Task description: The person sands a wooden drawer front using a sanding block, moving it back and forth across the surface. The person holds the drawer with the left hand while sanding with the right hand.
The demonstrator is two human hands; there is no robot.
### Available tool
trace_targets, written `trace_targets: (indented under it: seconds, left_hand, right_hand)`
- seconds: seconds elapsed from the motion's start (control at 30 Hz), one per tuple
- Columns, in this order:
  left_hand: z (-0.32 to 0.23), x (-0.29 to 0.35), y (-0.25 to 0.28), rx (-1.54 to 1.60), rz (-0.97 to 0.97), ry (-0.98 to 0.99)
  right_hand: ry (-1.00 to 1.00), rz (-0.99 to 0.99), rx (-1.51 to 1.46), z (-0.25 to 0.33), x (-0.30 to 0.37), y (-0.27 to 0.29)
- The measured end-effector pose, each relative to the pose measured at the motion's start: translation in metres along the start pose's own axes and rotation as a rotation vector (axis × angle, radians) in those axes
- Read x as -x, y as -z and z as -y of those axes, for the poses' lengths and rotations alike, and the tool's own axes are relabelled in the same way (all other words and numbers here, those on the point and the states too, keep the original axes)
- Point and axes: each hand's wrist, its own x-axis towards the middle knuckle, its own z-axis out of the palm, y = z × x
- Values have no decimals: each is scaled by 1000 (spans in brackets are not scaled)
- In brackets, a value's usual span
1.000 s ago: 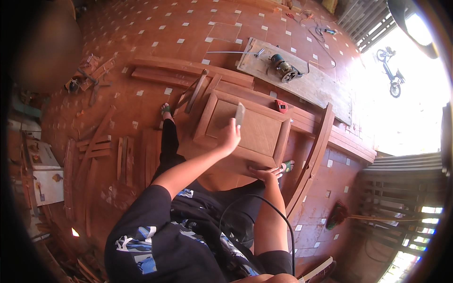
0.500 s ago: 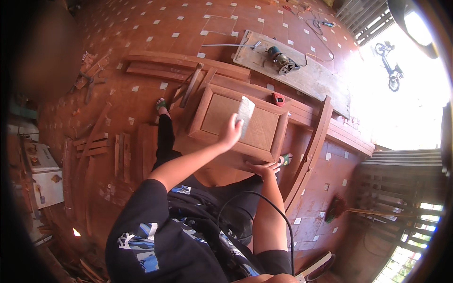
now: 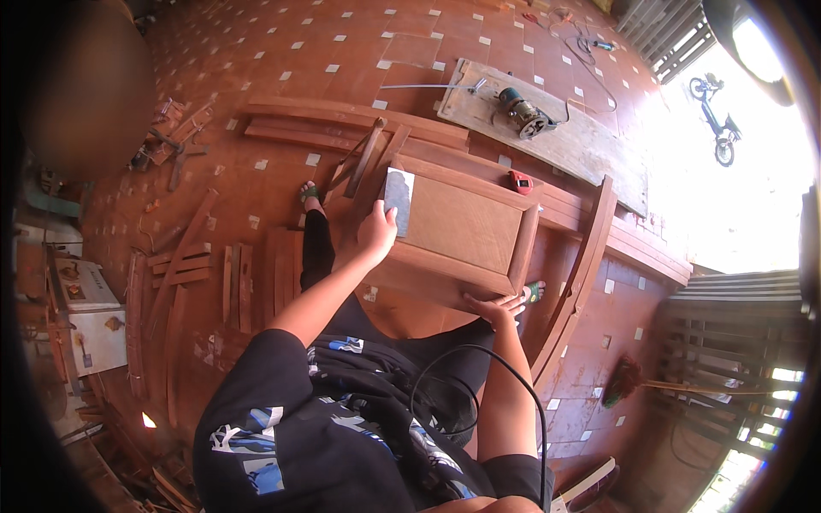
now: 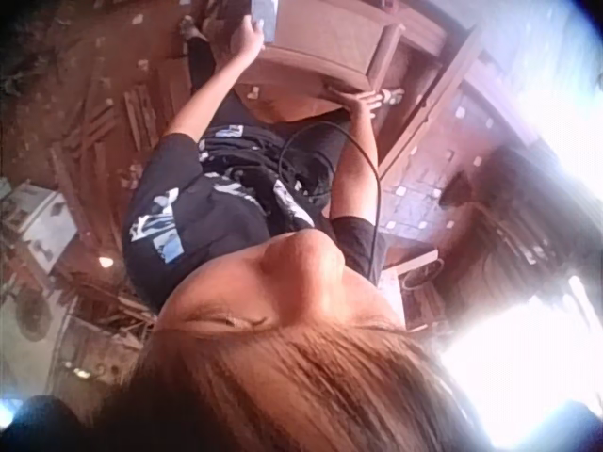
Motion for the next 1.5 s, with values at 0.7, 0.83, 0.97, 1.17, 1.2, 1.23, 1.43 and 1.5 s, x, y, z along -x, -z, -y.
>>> trace_targets:
  seconds: [0.7,0.83,0.97,1.17,1.2,1.23,1.43,1.5]
  left_hand:
    - [-101,67,-156,-76,266,-451]
    - [-105,64,-159,-15,330,-444]
    - [-101,56,-147,298,601,-220]
    - [-40,35,-85,746,529,98]
    - [-37,25,-80,730,545,74]
    - [-21,14,-71,703,501,52]
    - [24,-8,18,470,429,122]
    - [19,-5,17,388,384,127]
  right_hand:
    - [-16,40,3,1,7,6]
    - [-1,52,30,7,11,9]
    - [-10,70,14,9,19,14]
    - [28,43,31,10,7,1]
    - [0,17,-16,-1,3,5]
    - [3,8,-25,-2,2,4]
    - [242,-324,-132,-17,3,-37]
    - [194,-244,-96,-19,-12,-35]
